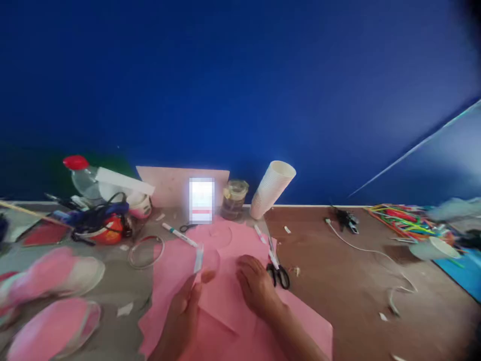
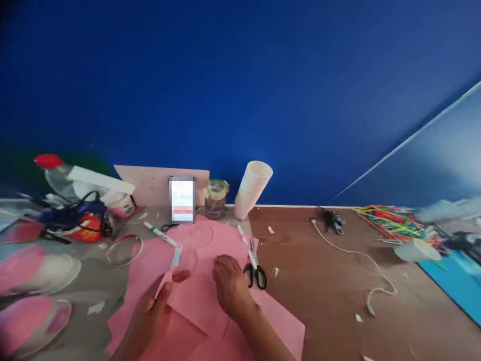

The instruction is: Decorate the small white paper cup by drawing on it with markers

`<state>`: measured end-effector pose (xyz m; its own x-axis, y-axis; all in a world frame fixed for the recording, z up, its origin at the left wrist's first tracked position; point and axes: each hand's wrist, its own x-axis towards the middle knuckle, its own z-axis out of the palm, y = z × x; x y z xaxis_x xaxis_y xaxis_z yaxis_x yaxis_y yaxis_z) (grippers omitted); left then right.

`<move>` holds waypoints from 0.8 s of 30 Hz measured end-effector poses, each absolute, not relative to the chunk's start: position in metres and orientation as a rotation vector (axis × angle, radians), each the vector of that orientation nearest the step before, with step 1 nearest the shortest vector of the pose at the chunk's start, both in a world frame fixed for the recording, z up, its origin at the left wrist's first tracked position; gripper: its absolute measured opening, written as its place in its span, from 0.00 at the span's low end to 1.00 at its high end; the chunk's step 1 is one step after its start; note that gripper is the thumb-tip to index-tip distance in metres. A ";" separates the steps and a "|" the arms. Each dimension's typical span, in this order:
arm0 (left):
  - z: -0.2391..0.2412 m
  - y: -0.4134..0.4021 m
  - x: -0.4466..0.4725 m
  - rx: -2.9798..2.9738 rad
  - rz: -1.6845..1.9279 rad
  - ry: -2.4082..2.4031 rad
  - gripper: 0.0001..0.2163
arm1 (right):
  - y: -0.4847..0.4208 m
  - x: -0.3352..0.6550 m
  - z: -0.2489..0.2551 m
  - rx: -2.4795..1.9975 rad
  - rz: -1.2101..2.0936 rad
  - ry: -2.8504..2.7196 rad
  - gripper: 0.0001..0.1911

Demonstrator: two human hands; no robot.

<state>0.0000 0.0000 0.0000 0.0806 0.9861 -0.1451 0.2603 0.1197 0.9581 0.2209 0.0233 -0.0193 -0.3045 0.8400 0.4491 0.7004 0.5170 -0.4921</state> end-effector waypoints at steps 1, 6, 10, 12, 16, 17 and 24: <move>0.001 0.001 0.002 1.332 0.936 1.393 0.28 | 0.023 0.221 -0.017 -1.258 0.290 -2.099 0.09; -0.002 0.005 0.009 1.336 1.021 1.366 0.25 | 0.024 0.226 -0.010 -1.259 0.425 -2.176 0.10; -0.009 0.009 0.007 1.290 1.053 1.303 0.23 | 0.027 0.230 -0.011 -1.248 0.548 -2.204 0.09; -0.012 0.011 0.005 1.293 1.066 1.261 0.22 | 0.028 0.229 -0.012 -1.253 0.555 -2.176 0.09; -0.018 0.013 0.003 1.245 1.080 1.215 0.22 | 0.028 0.225 -0.016 -1.233 0.489 -2.175 0.10; -0.019 0.014 0.003 1.239 1.082 1.205 0.23 | 0.029 0.226 -0.017 -1.217 0.464 -2.161 0.10; -0.011 0.012 0.009 1.073 1.128 1.060 0.24 | 0.037 0.243 -0.021 -1.428 0.093 -1.745 0.11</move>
